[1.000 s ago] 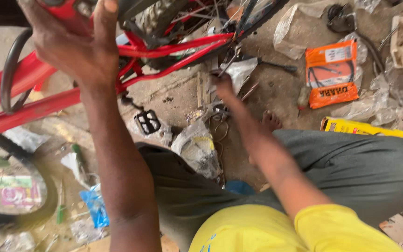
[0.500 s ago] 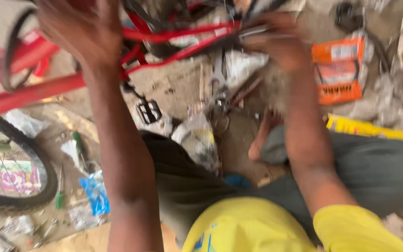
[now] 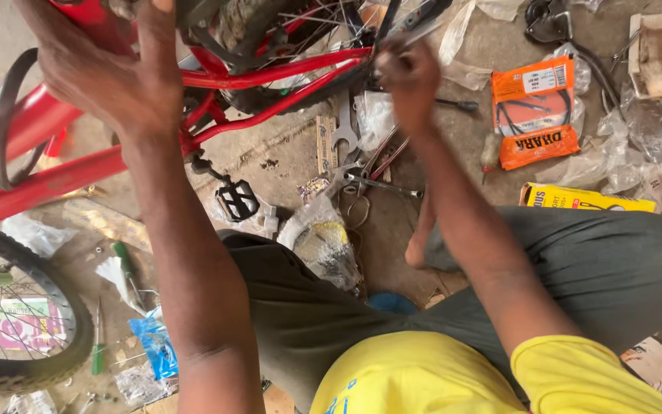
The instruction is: The person is repairing a red bicycle while sitting on the floor. They use a wrench to tighten bolts on the rear wheel axle and adjust the brake cable.
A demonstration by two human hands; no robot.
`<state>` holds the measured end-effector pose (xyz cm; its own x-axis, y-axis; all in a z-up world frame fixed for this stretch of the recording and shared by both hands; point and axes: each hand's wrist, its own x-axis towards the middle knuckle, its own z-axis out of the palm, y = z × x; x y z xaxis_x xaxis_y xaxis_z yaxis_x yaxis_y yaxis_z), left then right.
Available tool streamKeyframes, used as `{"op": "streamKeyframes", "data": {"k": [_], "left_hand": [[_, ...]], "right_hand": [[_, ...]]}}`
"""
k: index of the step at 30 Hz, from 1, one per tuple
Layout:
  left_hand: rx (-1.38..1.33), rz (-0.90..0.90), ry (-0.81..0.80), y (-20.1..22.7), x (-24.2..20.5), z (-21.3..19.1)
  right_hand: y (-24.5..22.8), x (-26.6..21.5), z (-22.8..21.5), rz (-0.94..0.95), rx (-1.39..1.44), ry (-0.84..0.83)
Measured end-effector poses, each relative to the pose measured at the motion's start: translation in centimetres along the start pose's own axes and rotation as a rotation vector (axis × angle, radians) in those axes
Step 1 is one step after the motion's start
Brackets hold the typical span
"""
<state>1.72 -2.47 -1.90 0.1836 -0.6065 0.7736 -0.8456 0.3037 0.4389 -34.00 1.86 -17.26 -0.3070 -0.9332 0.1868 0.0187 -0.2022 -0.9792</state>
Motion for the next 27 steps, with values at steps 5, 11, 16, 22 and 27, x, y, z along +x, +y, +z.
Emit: {"op": "streamKeyframes", "data": {"k": [5,11,16,22,27], "left_hand": [[-0.041,0.042,-0.038,0.4,-0.4,-0.9],[-0.059,0.042,-0.069,0.5,-0.9,-1.3],[0.016,0.022,-0.074,0.6,-1.0,-1.3],[-0.005,0.037,-0.085,1.0,-1.3,-2.0],[-0.060,-0.058,-0.112,2.5,-0.7,-2.0]], "right_hand": [[3.2,-5.3,4.8,-0.130,-0.208,-0.284],[0.7,0.5,-3.2,0.578,0.824,0.072],[0.3,-0.5,0.3,0.132,0.157,-0.247],[7.1,-4.9,1.6,0.491,-0.269,-0.347],[3.1,-0.3,-4.7,0.776,0.601,0.107]]}}
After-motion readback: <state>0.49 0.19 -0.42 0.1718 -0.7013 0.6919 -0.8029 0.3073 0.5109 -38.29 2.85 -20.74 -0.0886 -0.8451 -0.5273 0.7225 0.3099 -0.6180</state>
